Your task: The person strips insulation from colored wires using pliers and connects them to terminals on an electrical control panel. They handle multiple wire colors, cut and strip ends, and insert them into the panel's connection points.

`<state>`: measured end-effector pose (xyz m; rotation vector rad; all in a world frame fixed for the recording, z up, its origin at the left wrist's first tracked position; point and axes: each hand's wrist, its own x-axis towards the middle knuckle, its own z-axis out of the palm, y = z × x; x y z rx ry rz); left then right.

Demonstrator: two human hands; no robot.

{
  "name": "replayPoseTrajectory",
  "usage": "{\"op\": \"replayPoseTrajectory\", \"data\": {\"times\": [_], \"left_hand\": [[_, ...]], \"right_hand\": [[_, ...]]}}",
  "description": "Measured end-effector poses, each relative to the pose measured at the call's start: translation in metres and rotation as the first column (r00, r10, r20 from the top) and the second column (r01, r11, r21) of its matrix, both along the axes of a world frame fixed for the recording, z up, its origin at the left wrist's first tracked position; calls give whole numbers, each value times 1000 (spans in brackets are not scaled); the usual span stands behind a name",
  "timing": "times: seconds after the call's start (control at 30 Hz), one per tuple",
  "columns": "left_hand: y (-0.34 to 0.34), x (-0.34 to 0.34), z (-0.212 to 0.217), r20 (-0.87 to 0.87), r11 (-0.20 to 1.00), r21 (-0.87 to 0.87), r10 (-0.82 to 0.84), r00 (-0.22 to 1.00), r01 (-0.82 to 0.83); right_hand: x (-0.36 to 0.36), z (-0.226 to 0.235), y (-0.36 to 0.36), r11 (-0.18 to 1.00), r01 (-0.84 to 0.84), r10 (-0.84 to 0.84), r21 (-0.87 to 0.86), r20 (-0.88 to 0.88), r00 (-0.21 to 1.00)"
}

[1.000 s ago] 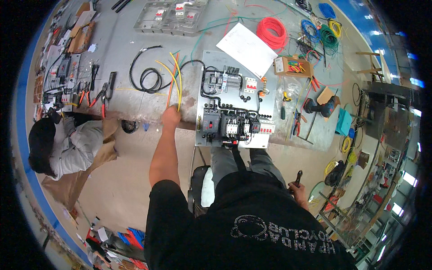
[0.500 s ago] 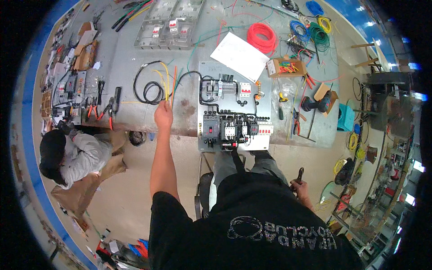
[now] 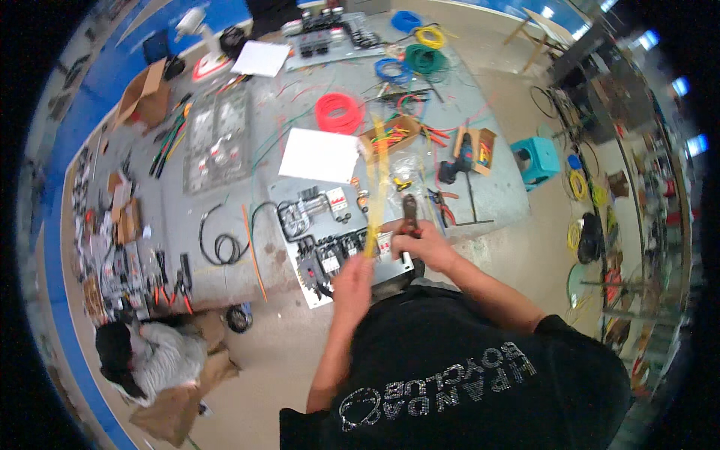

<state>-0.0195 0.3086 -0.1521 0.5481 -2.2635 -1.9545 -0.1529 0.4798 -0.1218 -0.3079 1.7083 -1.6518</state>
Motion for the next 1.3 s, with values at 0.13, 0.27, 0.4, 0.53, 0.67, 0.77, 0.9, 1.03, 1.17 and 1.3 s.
{"op": "replayPoseTrajectory", "data": {"times": [0.13, 0.27, 0.4, 0.53, 0.67, 0.77, 0.9, 1.03, 1.17, 1.3], "left_hand": [[52, -8, 22, -13, 897, 380, -237, 971, 224], [77, -17, 23, 5, 814, 472, -386, 923, 338], [99, -20, 30, 11, 804, 458, -433, 901, 380], [127, -26, 29, -6, 803, 484, -396, 918, 349], [142, -30, 38, -3, 800, 502, -378, 926, 329], [145, -31, 39, 23, 816, 498, -351, 936, 294], [139, -32, 32, 112, 826, 499, -361, 926, 262], [127, -31, 36, 151, 782, 551, -438, 886, 292], [113, -26, 32, 116, 776, 521, -477, 871, 356], [94, -19, 34, 127, 780, 449, -538, 833, 435]], "right_hand": [[5, 17, 37, 991, 130, -124, -34, 137, 983], [15, 8, 71, 927, 353, -334, -124, 153, 930], [-3, 23, 103, 827, 537, -512, -165, 171, 841], [-6, 31, 128, 854, 485, -492, -189, 9, 870], [-2, 37, 138, 910, 381, -397, -163, -80, 914], [1, 32, 133, 881, 454, -468, -130, -109, 877], [1, 28, 126, 904, 424, -399, -54, -463, 791], [7, 28, 121, 869, 490, -488, -70, -289, 824], [-9, 48, 127, 789, 613, -609, -49, -193, 769], [-41, 56, 139, 692, 708, -722, -142, -180, 669]]}}
